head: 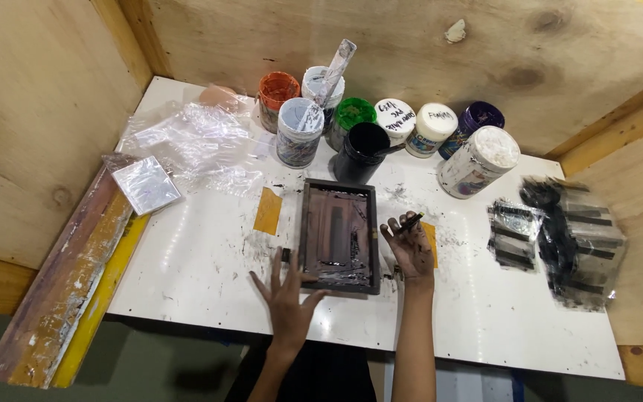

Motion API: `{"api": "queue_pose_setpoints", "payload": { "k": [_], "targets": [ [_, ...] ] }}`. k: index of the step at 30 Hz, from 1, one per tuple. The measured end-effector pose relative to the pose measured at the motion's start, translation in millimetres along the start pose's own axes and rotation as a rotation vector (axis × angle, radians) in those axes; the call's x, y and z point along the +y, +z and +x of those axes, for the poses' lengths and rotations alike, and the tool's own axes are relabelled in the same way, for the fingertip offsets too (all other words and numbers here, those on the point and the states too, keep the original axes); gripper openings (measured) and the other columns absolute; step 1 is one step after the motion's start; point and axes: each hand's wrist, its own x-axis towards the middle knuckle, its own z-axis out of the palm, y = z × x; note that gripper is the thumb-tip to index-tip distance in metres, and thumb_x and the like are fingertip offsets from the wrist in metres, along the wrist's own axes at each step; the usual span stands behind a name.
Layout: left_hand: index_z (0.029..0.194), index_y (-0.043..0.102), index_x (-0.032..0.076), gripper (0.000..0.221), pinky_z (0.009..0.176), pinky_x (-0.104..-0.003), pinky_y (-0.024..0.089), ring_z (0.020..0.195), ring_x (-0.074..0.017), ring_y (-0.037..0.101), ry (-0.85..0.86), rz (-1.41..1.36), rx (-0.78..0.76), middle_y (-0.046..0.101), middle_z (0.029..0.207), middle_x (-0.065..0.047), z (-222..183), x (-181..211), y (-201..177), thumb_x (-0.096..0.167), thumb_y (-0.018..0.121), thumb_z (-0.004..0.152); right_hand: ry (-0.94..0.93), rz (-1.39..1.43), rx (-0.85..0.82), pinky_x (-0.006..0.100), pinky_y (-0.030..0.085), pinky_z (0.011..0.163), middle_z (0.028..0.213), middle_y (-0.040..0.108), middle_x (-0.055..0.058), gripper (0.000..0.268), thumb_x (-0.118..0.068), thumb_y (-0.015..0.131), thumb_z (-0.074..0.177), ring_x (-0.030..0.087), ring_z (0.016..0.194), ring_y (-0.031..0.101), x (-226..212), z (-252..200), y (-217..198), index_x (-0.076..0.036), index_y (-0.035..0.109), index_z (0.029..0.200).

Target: Applying black ink to a small screen printing frame using a brush and cleaning the edges.

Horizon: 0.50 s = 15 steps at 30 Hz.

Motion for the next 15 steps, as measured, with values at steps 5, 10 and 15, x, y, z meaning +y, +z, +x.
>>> {"api": "queue_pose_setpoints", "payload": {
  "k": [5, 10, 15],
  "targets": [
    [0.158, 0.033, 0.008, 0.109, 0.118, -0.076, -0.001, 0.158, -0.0257, 0.023, 0.007, -0.017, -0.019, 0.044, 0.16, -0.011, 1.9, 13.3, 15.4, 0.039, 0.091, 0.072, 0.01, -0.006, 0.132, 0.044, 0.045, 0.102, 0.107, 0.066, 0.004, 0.025, -0.019, 0.074, 0.094, 0.025, 0.104, 0.058, 1.8, -0.5, -19.5, -0.01, 0.065, 0.116],
    [0.158, 0.035, 0.008, 0.104, 0.117, -0.076, -0.003, 0.157, -0.0263, 0.023, -0.003, -0.064, -0.039, 0.053, 0.154, -0.012, 2.9, 18.5, 14.5, 0.04, 0.089, 0.075, 0.016, 0.013, 0.15, 0.04, 0.045, 0.092, 0.109, 0.066, 0.009, 0.025, -0.019, 0.067, 0.1, 0.025, 0.103, 0.058, 6.1, -0.2, -21.6, -0.006, 0.063, 0.121],
    [0.158, 0.031, 0.009, 0.106, 0.116, -0.077, -0.003, 0.156, -0.0248, 0.023, -0.025, -0.126, -0.066, 0.078, 0.113, 0.002, 6.2, 19.7, 13.5, 0.035, 0.089, 0.074, 0.02, -0.009, 0.19, 0.036, 0.046, 0.09, 0.115, 0.064, 0.01, 0.036, -0.01, 0.069, 0.096, 0.029, 0.11, 0.061, 10.5, 1.4, -38.0, -0.003, 0.063, 0.13]
  ]
}}
